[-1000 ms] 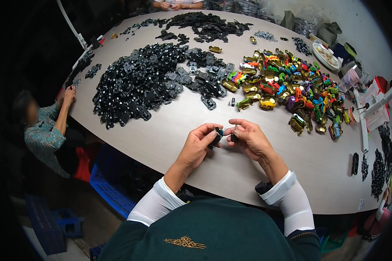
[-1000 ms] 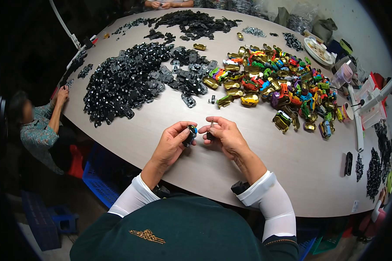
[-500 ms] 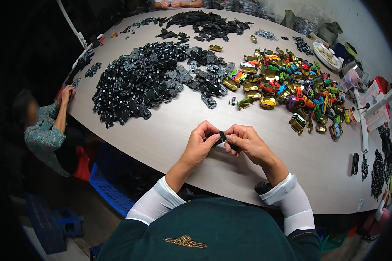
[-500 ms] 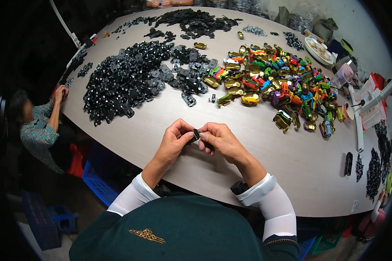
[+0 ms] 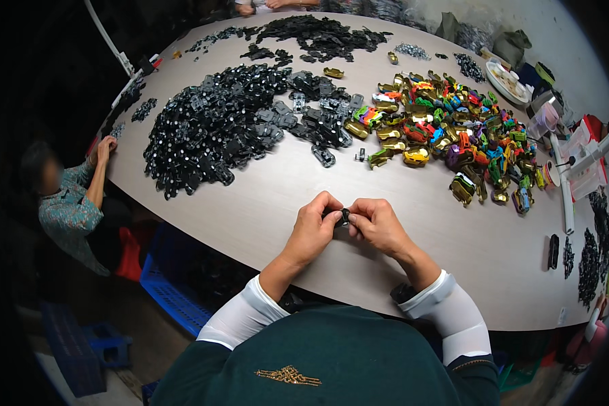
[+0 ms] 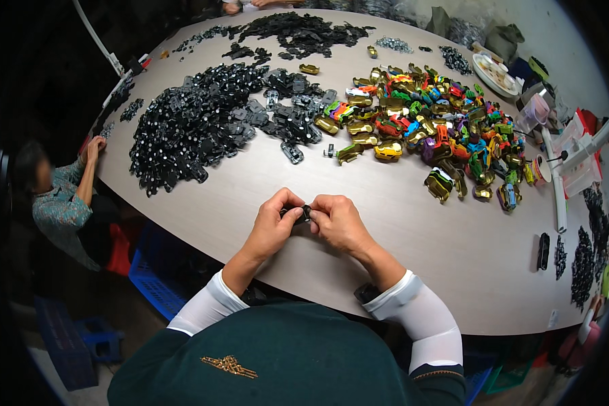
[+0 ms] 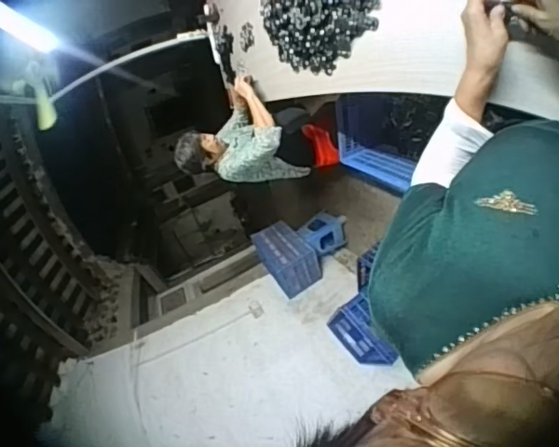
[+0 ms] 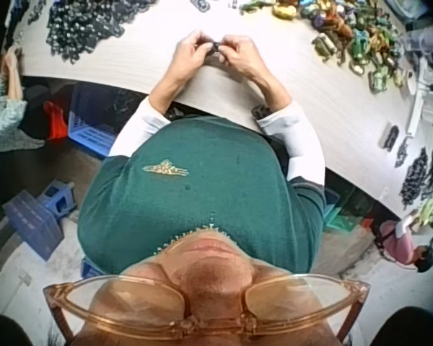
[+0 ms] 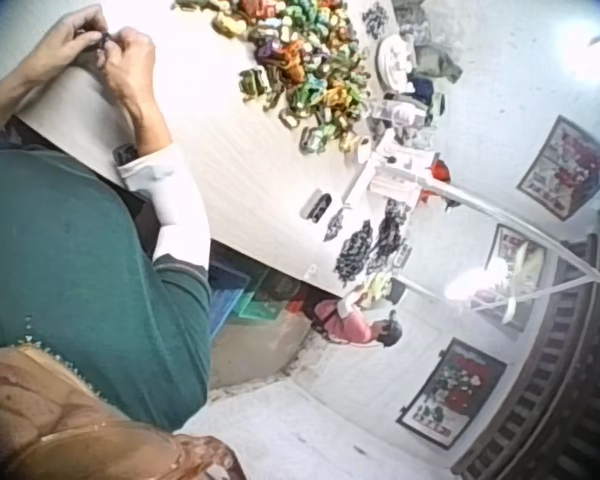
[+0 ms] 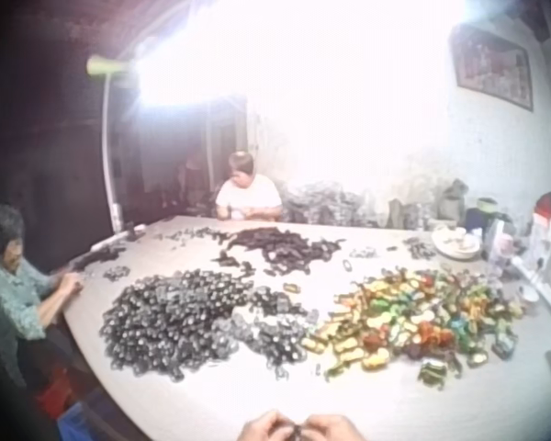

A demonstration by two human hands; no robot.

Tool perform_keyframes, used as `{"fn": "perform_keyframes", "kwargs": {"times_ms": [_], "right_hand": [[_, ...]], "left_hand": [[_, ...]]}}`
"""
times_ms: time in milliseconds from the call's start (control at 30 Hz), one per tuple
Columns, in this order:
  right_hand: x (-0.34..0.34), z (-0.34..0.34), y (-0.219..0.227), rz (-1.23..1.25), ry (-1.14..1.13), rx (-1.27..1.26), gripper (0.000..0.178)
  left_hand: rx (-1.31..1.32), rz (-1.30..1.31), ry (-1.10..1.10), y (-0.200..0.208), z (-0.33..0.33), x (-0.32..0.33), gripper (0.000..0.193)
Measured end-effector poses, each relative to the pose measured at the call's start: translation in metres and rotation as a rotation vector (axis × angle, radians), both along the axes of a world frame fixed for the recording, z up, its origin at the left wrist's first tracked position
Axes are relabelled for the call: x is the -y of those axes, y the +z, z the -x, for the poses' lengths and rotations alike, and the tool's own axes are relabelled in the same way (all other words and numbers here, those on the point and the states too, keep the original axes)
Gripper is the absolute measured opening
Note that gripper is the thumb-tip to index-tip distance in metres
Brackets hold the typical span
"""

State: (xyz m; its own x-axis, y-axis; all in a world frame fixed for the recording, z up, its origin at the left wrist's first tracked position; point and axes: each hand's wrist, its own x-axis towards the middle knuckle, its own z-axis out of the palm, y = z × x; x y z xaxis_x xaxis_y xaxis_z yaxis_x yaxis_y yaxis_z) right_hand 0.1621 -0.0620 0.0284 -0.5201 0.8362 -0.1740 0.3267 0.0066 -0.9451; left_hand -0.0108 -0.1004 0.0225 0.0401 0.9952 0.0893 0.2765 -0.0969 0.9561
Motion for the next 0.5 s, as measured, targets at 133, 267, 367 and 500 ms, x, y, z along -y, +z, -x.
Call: {"fn": "perform_keyframes", "kwargs": {"times_ms": [133,267,367,500], "right_hand": [[-0.006,-0.011,0.013,0.362,0.005,-0.366,0.017],[-0.005,-0.009,0.011,0.345,-0.009,-0.348,0.015],[-0.002,-0.006,0.008,0.340,-0.029,-0.357,0.013],[-0.001,-0.005,0.005,0.316,-0.038,-0.343,0.010]], "left_hand": [[0.043,-0.072,0.048,-0.001,0.000,-0.005,0.016],[-0.069,-0.081,0.009,0.001,0.002,-0.004,0.022],[-0.102,-0.120,0.046,0.005,-0.003,0.000,0.020],[-0.146,-0.159,0.068,0.008,-0.006,0.002,0.019]]}}
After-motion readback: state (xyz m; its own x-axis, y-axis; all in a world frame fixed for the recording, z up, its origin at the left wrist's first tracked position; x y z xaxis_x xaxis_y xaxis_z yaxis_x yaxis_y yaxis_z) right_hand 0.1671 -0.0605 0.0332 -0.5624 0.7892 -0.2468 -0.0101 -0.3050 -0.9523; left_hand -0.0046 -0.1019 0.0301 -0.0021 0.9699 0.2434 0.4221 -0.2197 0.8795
